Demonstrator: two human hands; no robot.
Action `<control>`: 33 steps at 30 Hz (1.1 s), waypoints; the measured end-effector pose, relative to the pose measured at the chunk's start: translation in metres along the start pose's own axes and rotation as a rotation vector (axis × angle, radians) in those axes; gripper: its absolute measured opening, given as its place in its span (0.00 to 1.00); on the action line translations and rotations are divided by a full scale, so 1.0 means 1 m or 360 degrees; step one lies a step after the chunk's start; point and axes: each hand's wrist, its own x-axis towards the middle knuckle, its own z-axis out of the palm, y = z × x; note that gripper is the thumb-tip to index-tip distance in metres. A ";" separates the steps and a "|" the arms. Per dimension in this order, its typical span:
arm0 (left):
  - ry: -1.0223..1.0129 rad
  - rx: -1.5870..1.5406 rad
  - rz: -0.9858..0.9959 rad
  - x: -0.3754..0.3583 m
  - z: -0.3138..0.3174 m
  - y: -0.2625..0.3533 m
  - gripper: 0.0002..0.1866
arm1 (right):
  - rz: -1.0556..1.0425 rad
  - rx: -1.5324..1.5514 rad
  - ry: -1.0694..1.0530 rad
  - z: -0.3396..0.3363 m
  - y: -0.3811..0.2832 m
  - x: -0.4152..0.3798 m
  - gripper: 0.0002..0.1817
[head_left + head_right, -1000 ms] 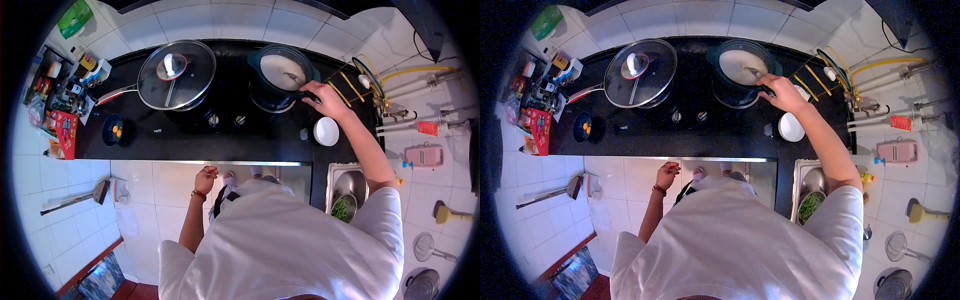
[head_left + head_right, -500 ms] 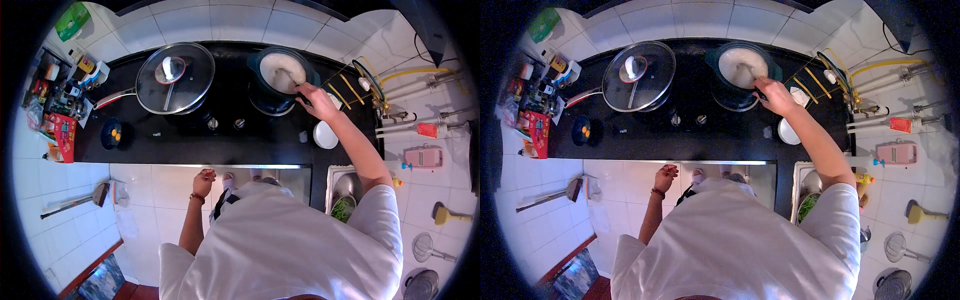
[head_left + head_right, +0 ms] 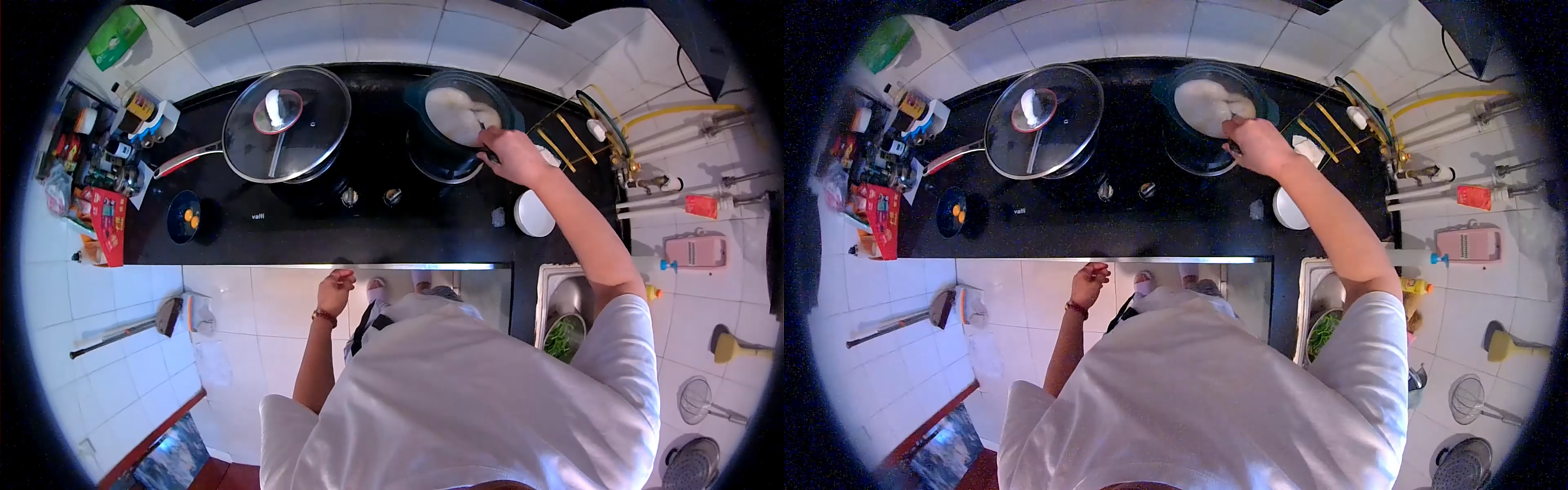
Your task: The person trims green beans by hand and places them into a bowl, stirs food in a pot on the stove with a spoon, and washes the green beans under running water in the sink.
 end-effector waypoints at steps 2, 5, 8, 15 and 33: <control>0.0002 -0.0026 -0.0007 -0.005 0.000 -0.001 0.09 | -0.0065 0.0112 0.0066 -0.010 0.008 0.000 0.11; 0.0002 -0.0062 -0.0076 -0.006 -0.001 -0.008 0.08 | 0.0074 0.0302 0.0088 -0.034 0.001 0.005 0.11; -0.0002 -0.0090 -0.0044 -0.007 -0.003 -0.015 0.08 | 0.0315 0.0574 0.0008 -0.042 0.002 0.011 0.12; 0.0026 -0.0094 -0.0031 -0.004 -0.007 -0.011 0.07 | 0.0921 0.1345 0.0054 -0.049 -0.015 0.027 0.09; 0.0076 -0.0056 -0.0053 0.001 -0.019 -0.019 0.10 | -0.0069 -0.0107 0.0109 0.031 -0.006 0.014 0.10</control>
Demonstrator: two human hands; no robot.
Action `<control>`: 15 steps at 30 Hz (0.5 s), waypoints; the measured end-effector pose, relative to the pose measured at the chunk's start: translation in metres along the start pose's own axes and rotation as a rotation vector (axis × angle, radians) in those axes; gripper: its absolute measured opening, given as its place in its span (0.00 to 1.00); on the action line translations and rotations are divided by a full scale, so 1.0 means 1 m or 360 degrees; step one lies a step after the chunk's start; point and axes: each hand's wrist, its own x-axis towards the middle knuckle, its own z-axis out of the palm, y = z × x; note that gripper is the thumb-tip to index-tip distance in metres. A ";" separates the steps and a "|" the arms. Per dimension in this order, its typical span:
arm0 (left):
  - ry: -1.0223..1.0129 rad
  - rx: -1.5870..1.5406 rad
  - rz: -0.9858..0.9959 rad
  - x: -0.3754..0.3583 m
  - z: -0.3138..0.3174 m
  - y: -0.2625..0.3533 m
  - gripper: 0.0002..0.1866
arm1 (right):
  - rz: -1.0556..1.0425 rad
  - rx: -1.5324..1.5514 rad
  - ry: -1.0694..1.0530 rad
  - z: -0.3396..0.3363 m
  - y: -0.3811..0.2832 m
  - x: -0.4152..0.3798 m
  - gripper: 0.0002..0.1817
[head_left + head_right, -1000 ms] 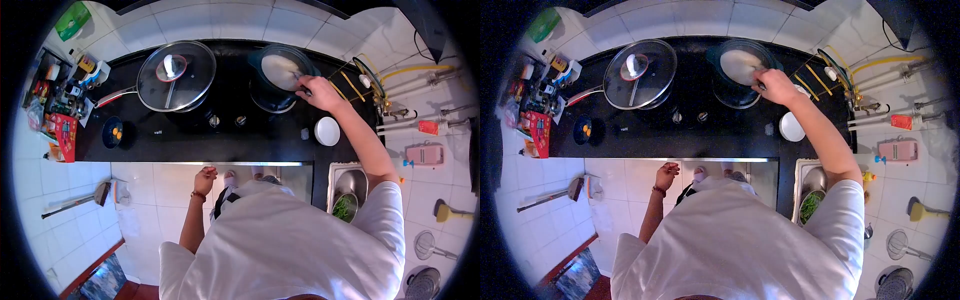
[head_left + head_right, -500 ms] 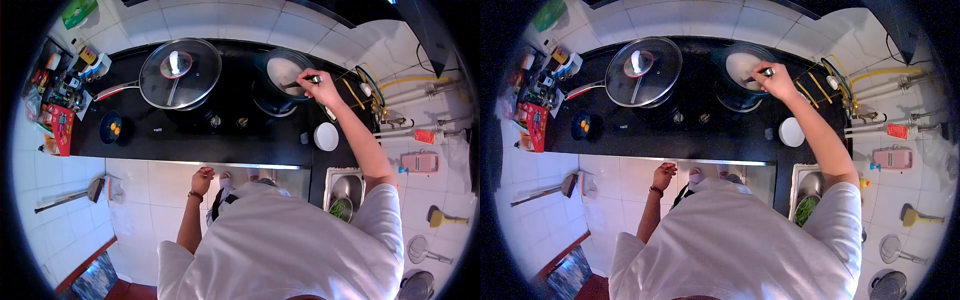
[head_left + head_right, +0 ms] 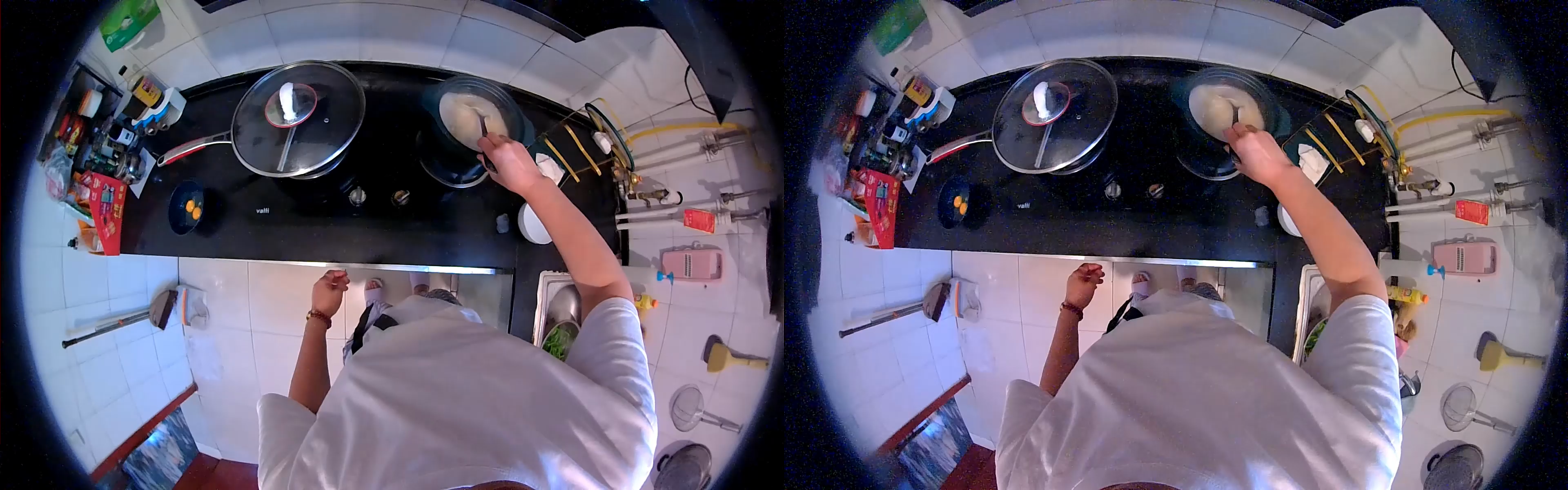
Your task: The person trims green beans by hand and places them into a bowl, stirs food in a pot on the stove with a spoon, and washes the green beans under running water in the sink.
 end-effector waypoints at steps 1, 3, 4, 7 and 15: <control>-0.0003 -0.0003 -0.0009 -0.001 0.000 0.000 0.10 | 0.0027 0.0046 0.0025 -0.002 -0.002 -0.005 0.11; -0.0018 -0.0009 -0.0030 -0.002 0.003 0.002 0.10 | 0.0076 0.0138 0.0074 -0.010 -0.006 -0.014 0.12; -0.0031 -0.0011 -0.0039 -0.002 0.005 0.004 0.10 | 0.0083 0.0163 0.0094 -0.013 -0.009 -0.019 0.13; -0.0079 -0.0026 0.0033 -0.003 0.011 0.007 0.10 | 0.0108 0.0227 0.0122 -0.021 -0.015 -0.031 0.14; -0.0088 0.0051 0.0046 -0.002 0.010 0.014 0.10 | -0.0051 0.0349 0.0034 -0.056 -0.020 -0.033 0.13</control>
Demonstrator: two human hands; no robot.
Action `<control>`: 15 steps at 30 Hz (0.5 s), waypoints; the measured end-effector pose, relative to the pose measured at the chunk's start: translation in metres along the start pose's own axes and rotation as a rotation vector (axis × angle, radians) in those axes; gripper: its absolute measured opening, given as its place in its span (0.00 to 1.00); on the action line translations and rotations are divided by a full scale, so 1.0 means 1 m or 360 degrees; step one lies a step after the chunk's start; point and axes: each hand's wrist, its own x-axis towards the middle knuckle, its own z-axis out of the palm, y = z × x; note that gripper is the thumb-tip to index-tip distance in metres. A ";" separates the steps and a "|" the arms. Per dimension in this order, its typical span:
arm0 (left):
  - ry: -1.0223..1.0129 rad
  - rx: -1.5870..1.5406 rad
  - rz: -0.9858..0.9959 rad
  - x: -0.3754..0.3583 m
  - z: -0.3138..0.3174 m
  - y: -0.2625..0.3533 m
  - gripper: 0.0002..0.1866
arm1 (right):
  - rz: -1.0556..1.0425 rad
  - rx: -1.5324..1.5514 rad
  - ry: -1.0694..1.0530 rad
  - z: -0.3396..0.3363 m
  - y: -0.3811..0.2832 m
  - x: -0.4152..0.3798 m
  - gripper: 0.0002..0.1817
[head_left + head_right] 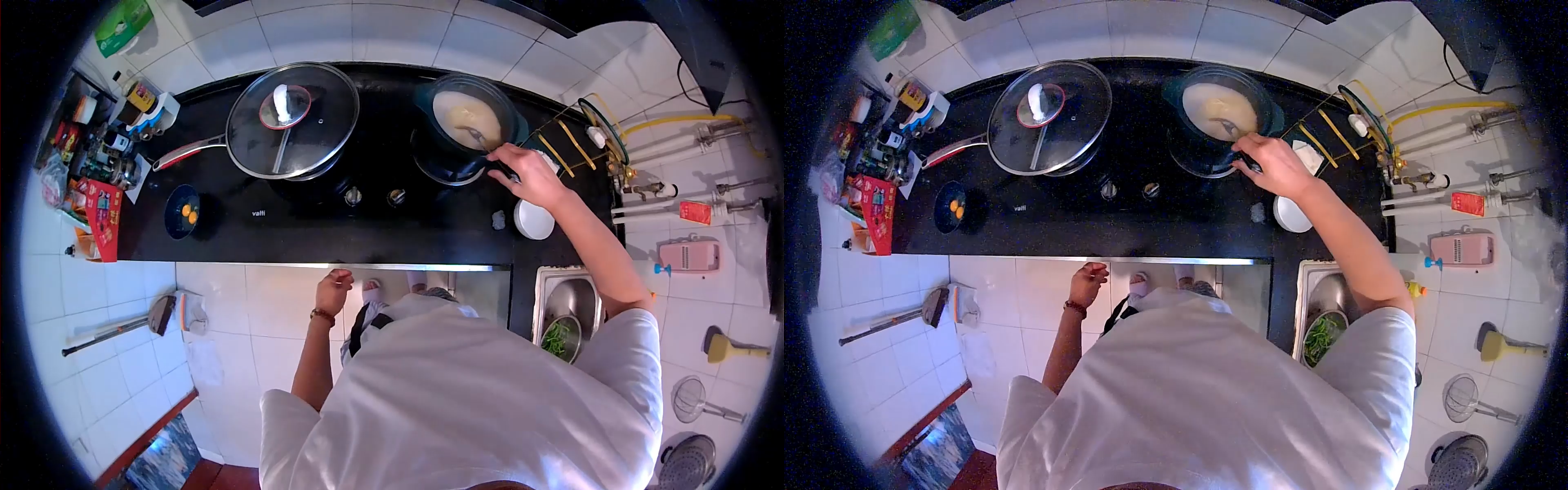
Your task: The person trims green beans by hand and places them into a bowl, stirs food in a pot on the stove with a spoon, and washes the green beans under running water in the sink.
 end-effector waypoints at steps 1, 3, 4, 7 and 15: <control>-0.0006 -0.0046 -0.0002 0.001 -0.001 -0.005 0.10 | -0.0027 0.0010 -0.0003 -0.001 -0.001 0.000 0.13; -0.0002 -0.0077 -0.0007 0.001 -0.002 -0.009 0.10 | -0.0065 -0.0048 -0.0001 0.008 0.002 0.003 0.12; 0.0007 -0.0059 -0.0009 0.000 -0.002 -0.010 0.10 | -0.0083 -0.0073 0.0000 0.015 0.004 0.004 0.12; 0.0051 -0.0033 -0.0012 -0.001 -0.003 -0.012 0.10 | -0.0039 -0.0122 0.0036 0.026 0.017 0.017 0.12; 0.0041 -0.0065 -0.0003 -0.004 0.001 -0.016 0.09 | 0.0021 -0.0139 0.0163 0.041 0.033 0.037 0.12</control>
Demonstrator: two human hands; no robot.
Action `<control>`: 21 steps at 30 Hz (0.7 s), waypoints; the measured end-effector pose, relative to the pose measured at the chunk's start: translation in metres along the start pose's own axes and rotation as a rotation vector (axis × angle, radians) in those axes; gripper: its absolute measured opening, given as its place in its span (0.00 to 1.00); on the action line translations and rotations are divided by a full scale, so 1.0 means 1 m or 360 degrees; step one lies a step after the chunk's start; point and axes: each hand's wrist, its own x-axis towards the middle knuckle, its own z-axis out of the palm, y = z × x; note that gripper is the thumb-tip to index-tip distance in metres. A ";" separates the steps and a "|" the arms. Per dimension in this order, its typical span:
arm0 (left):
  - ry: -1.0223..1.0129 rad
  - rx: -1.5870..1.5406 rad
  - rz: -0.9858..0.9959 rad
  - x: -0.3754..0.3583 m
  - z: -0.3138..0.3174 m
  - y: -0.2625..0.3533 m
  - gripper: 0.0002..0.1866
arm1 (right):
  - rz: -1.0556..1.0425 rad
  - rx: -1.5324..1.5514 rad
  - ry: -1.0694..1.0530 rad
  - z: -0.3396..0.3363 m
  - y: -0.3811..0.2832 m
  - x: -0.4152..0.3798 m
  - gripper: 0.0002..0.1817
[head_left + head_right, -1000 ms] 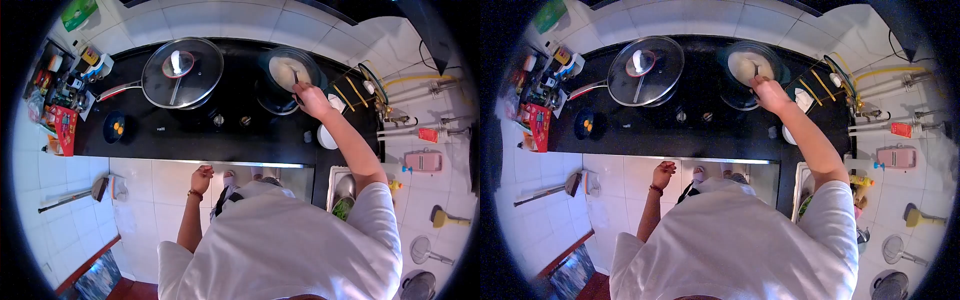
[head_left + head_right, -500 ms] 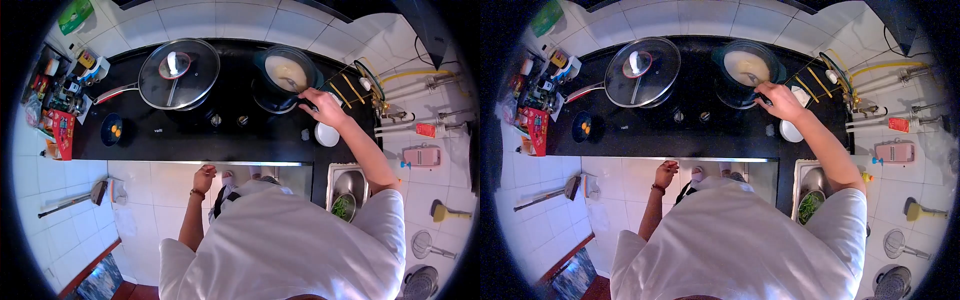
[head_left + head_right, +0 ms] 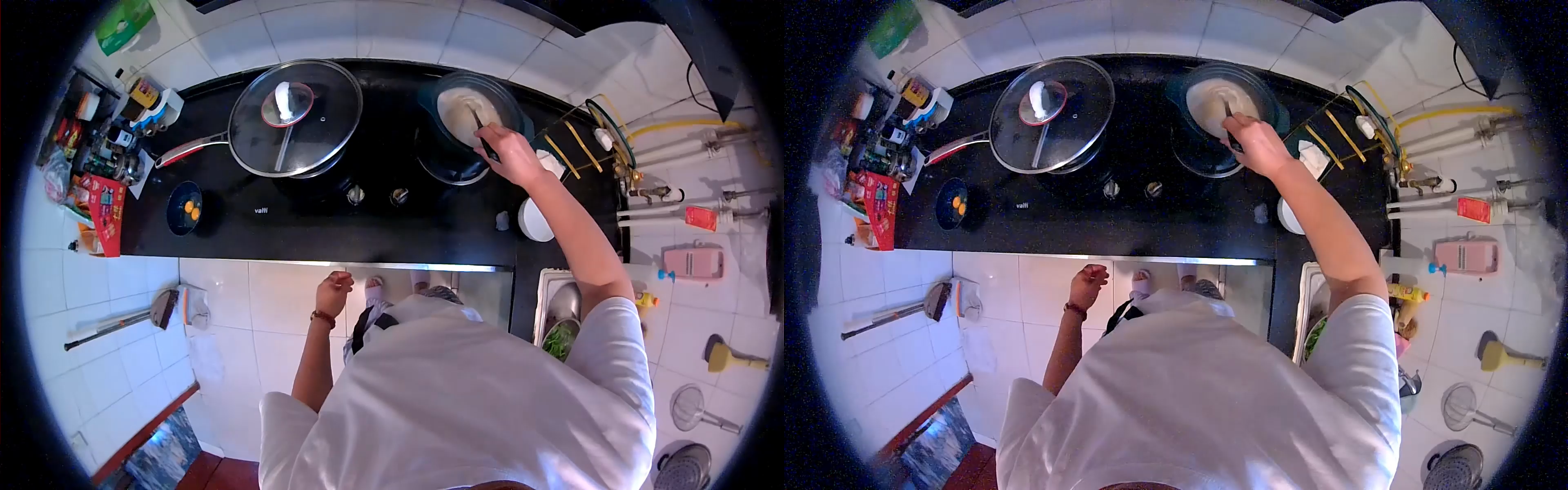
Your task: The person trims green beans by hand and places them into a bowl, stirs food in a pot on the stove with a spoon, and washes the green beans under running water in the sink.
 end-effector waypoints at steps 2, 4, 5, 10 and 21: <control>-0.0021 0.0015 -0.0017 0.003 0.001 0.005 0.09 | 0.0008 0.0052 -0.0037 -0.001 -0.008 -0.003 0.12; -0.0035 0.0019 0.0008 0.005 0.003 0.011 0.09 | 0.0002 0.0065 -0.0089 -0.007 -0.017 -0.007 0.13; -0.0040 0.0019 0.0022 0.006 0.004 0.014 0.09 | -0.0007 0.0100 -0.0116 -0.012 -0.023 -0.010 0.13; -0.0053 0.0116 0.0044 0.016 0.010 0.010 0.10 | -0.0059 0.0199 -0.0188 -0.024 -0.036 -0.024 0.14; -0.0054 0.0047 -0.0016 0.006 0.001 0.005 0.10 | 0.0727 0.0929 -0.0550 -0.089 -0.023 -0.001 0.10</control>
